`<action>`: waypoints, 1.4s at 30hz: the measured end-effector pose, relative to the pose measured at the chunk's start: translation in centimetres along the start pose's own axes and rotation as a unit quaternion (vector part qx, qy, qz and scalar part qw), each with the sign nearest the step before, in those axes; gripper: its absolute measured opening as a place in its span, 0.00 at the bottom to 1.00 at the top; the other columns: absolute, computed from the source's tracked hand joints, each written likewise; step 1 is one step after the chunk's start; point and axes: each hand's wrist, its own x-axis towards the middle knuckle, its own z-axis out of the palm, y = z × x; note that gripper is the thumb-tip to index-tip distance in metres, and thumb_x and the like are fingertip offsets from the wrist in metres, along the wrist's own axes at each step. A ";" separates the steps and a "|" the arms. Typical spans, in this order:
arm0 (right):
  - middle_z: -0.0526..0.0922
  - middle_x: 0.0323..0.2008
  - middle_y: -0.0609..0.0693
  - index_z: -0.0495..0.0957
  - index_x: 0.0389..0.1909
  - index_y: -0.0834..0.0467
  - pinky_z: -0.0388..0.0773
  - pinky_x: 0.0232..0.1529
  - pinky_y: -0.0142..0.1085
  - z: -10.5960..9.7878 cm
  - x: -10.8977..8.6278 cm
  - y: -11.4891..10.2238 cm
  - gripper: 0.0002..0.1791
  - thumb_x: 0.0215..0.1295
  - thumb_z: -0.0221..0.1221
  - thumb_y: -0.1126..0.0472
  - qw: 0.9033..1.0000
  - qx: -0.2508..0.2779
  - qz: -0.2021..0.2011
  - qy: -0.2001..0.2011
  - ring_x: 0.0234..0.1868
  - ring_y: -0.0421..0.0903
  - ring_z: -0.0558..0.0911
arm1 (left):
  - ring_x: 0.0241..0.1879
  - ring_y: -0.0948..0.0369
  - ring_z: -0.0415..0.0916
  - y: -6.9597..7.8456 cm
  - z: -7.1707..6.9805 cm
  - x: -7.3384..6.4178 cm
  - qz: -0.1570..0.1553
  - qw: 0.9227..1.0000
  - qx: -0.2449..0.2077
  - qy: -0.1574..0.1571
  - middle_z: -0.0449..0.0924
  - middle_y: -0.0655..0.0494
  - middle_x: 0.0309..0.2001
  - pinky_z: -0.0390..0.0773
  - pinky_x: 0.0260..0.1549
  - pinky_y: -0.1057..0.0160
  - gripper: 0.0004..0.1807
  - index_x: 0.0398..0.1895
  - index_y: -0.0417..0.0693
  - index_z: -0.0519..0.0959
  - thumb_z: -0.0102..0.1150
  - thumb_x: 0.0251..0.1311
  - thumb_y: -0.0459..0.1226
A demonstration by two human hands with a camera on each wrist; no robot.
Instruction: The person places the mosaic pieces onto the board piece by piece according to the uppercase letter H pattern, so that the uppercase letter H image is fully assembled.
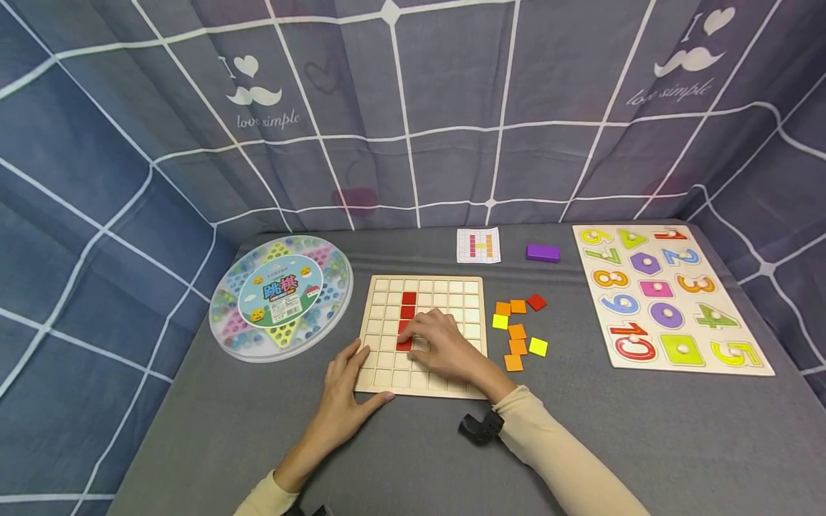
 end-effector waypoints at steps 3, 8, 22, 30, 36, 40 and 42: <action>0.83 0.46 0.42 0.84 0.44 0.49 0.62 0.53 0.46 -1.0 -0.8 0.7 0.14 0.56 0.70 0.61 1.000 0.008 -0.007 0.012 0.51 0.44 0.72 | 0.62 0.44 0.62 0.0 0.0 0.0 0.002 1.000 -0.003 0.000 0.60 0.36 0.70 0.63 0.55 0.42 0.47 0.67 0.35 0.67 0.77 0.45 0.47; 0.83 0.46 0.45 0.83 0.42 0.53 0.61 0.51 0.45 -3.1 -2.5 2.8 0.14 0.54 0.70 0.65 0.998 0.004 0.002 0.058 0.50 0.46 0.73 | 0.61 0.44 0.62 0.1 0.0 0.0 -0.002 1.000 -0.007 -0.002 0.59 0.36 0.71 0.63 0.55 0.42 0.47 0.67 0.36 0.67 0.77 0.46 0.46; 0.81 0.47 0.57 0.83 0.43 0.60 0.56 0.49 0.51 -9.2 -7.4 8.2 0.14 0.56 0.66 0.74 0.971 -0.069 0.125 0.191 0.50 0.57 0.70 | 0.60 0.45 0.61 0.0 -0.1 -0.2 0.004 1.000 -0.013 -0.001 0.58 0.35 0.71 0.62 0.54 0.43 0.47 0.68 0.36 0.67 0.77 0.46 0.46; 0.76 0.56 0.66 0.82 0.45 0.65 0.56 0.48 0.52 -10.0 -8.0 9.0 0.14 0.58 0.61 0.77 0.955 -0.080 0.183 0.218 0.51 0.64 0.66 | 0.59 0.45 0.62 0.1 0.0 0.0 0.007 1.000 -0.009 -0.002 0.59 0.35 0.71 0.63 0.53 0.44 0.47 0.68 0.36 0.66 0.77 0.46 0.46; 0.78 0.49 0.66 0.80 0.49 0.67 0.57 0.46 0.46 -10.1 -8.2 9.2 0.15 0.59 0.62 0.75 0.951 -0.077 0.203 0.221 0.47 0.59 0.70 | 0.60 0.44 0.61 0.2 0.0 0.1 0.008 1.000 -0.012 -0.003 0.59 0.35 0.71 0.62 0.54 0.43 0.47 0.68 0.35 0.66 0.77 0.46 0.45; 0.77 0.47 0.63 0.79 0.51 0.65 0.66 0.46 0.44 -10.2 -8.2 9.0 0.16 0.61 0.61 0.75 0.950 -0.066 0.224 0.206 0.45 0.55 0.74 | 0.60 0.44 0.61 0.1 0.0 0.1 0.008 1.000 -0.012 -0.003 0.58 0.35 0.71 0.62 0.54 0.43 0.47 0.68 0.36 0.66 0.77 0.46 0.45; 0.77 0.47 0.62 0.79 0.52 0.64 0.69 0.47 0.44 -10.1 -8.1 9.0 0.17 0.61 0.60 0.75 0.951 -0.062 0.229 0.200 0.45 0.55 0.75 | 0.60 0.44 0.61 0.0 0.0 0.0 0.007 1.000 -0.011 -0.003 0.58 0.35 0.71 0.62 0.54 0.43 0.47 0.68 0.36 0.66 0.77 0.47 0.45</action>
